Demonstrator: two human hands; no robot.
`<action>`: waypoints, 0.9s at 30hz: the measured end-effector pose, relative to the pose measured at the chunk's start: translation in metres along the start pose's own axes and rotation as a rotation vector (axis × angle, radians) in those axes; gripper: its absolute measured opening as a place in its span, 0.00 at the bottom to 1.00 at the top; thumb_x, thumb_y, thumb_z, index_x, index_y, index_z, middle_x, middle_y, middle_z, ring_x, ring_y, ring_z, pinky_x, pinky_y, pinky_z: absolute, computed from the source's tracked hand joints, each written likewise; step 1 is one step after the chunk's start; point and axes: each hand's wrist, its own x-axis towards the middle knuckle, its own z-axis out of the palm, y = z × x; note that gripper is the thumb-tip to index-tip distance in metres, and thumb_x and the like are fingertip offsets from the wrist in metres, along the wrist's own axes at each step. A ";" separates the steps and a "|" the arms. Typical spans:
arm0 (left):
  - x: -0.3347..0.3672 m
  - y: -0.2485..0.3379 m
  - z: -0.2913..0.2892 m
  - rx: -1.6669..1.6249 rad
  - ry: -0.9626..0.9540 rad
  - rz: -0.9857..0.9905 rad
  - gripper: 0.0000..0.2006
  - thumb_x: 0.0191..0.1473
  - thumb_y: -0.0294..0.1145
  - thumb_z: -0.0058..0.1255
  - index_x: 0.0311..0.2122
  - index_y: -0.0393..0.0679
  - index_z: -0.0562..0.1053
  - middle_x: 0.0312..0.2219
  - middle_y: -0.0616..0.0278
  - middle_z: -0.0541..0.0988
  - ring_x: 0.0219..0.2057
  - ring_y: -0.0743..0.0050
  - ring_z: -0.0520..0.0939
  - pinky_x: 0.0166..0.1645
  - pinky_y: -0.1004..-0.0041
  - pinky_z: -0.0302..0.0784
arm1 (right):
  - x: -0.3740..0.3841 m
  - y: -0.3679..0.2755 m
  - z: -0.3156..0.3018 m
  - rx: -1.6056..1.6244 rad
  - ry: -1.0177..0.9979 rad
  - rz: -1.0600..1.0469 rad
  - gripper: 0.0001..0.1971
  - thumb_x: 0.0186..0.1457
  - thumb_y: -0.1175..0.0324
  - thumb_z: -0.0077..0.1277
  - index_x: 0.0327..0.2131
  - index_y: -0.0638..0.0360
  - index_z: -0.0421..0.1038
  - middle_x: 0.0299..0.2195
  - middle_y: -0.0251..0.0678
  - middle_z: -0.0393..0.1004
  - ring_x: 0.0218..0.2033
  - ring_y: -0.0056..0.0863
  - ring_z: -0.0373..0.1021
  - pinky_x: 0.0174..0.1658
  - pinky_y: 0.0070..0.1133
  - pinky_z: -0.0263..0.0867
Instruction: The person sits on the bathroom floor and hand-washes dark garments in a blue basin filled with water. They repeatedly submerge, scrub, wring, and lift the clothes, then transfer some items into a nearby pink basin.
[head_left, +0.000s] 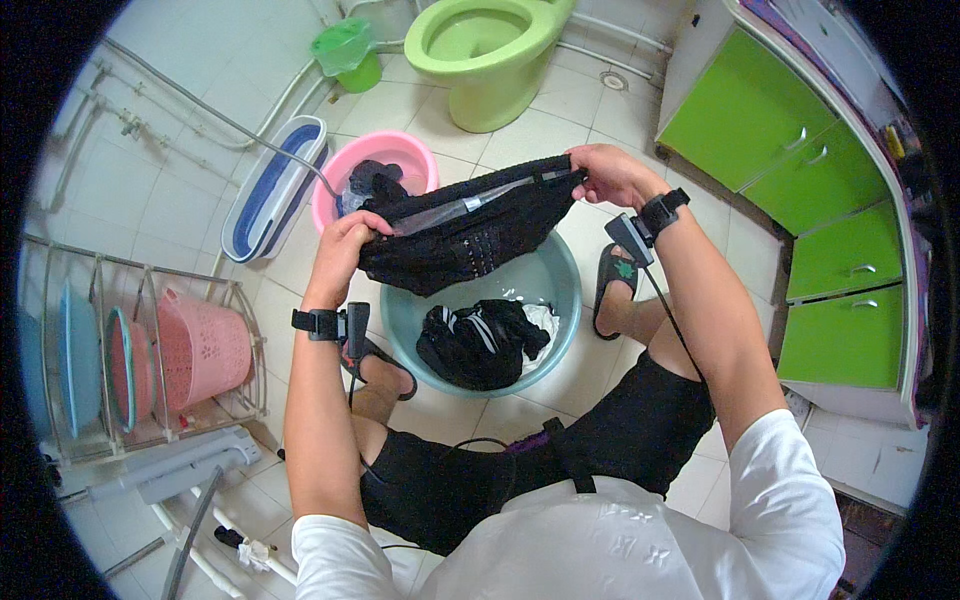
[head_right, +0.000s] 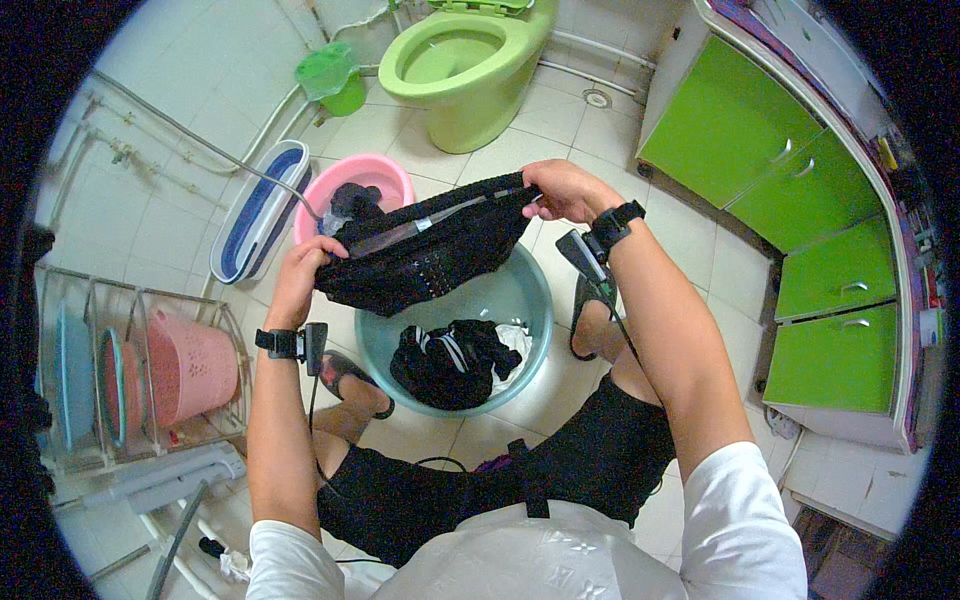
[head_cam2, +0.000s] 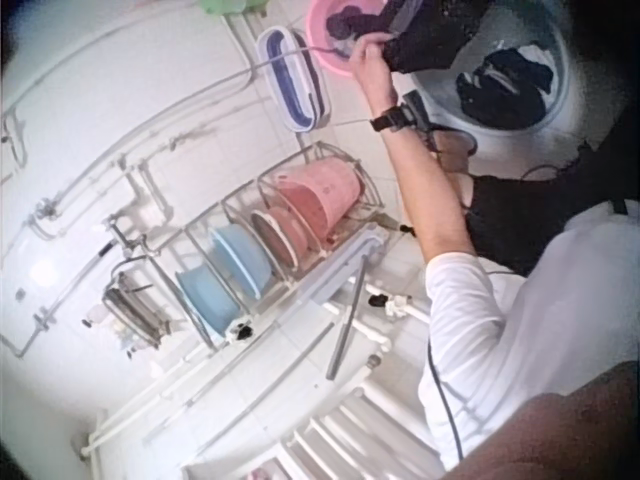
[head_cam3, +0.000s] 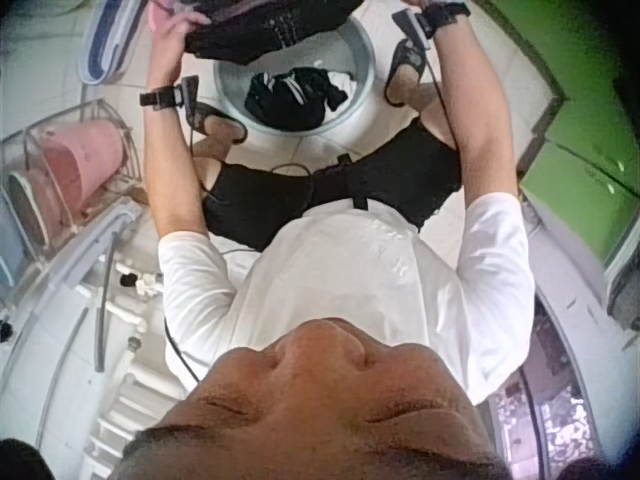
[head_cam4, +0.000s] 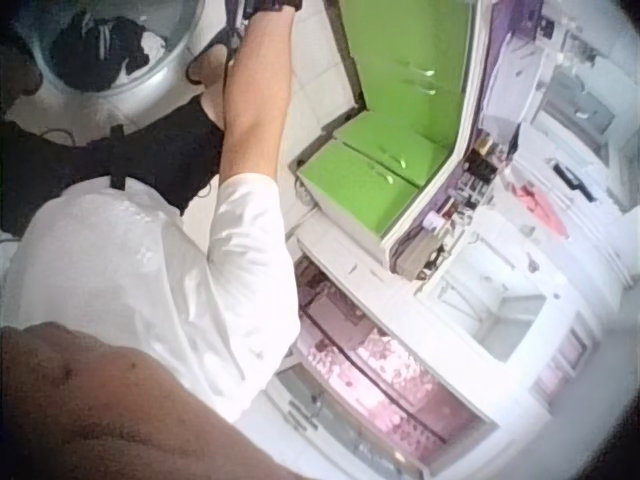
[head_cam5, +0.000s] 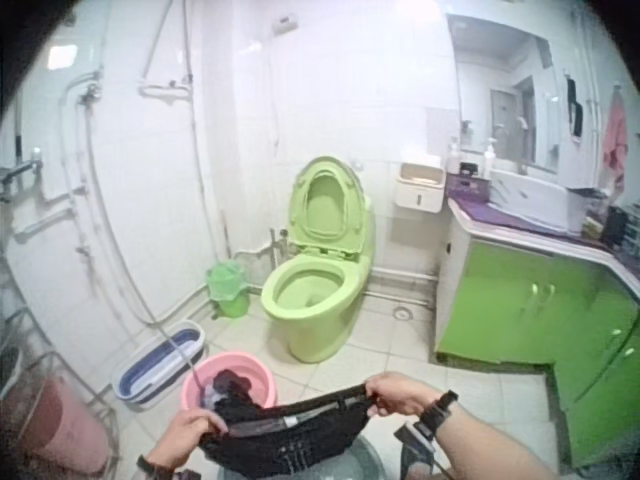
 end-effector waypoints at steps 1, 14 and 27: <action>-0.003 0.002 -0.001 0.037 -0.082 0.051 0.06 0.49 0.24 0.49 0.33 0.42 0.76 0.30 0.71 0.77 0.37 0.81 0.75 0.46 0.79 0.68 | 0.001 0.003 0.001 0.029 -0.011 0.006 0.07 0.55 0.73 0.43 0.36 0.59 0.70 0.24 0.28 0.70 0.17 0.19 0.69 0.16 0.14 0.57; 0.061 -0.130 0.058 -0.377 0.364 -0.531 0.19 0.54 0.23 0.52 0.53 0.39 0.71 0.45 0.60 0.75 0.41 0.67 0.77 0.38 0.65 0.78 | 0.129 0.096 0.028 0.020 0.130 0.273 0.05 0.57 0.69 0.43 0.33 0.59 0.67 0.21 0.30 0.66 0.17 0.21 0.66 0.16 0.17 0.60; 0.108 -0.375 0.175 0.338 0.308 -0.739 0.23 0.53 0.35 0.51 0.55 0.42 0.72 0.50 0.40 0.74 0.51 0.43 0.75 0.54 0.54 0.70 | 0.197 0.235 0.116 -1.311 0.193 -0.278 0.18 0.59 0.55 0.48 0.37 0.60 0.79 0.41 0.44 0.76 0.45 0.41 0.66 0.48 0.36 0.62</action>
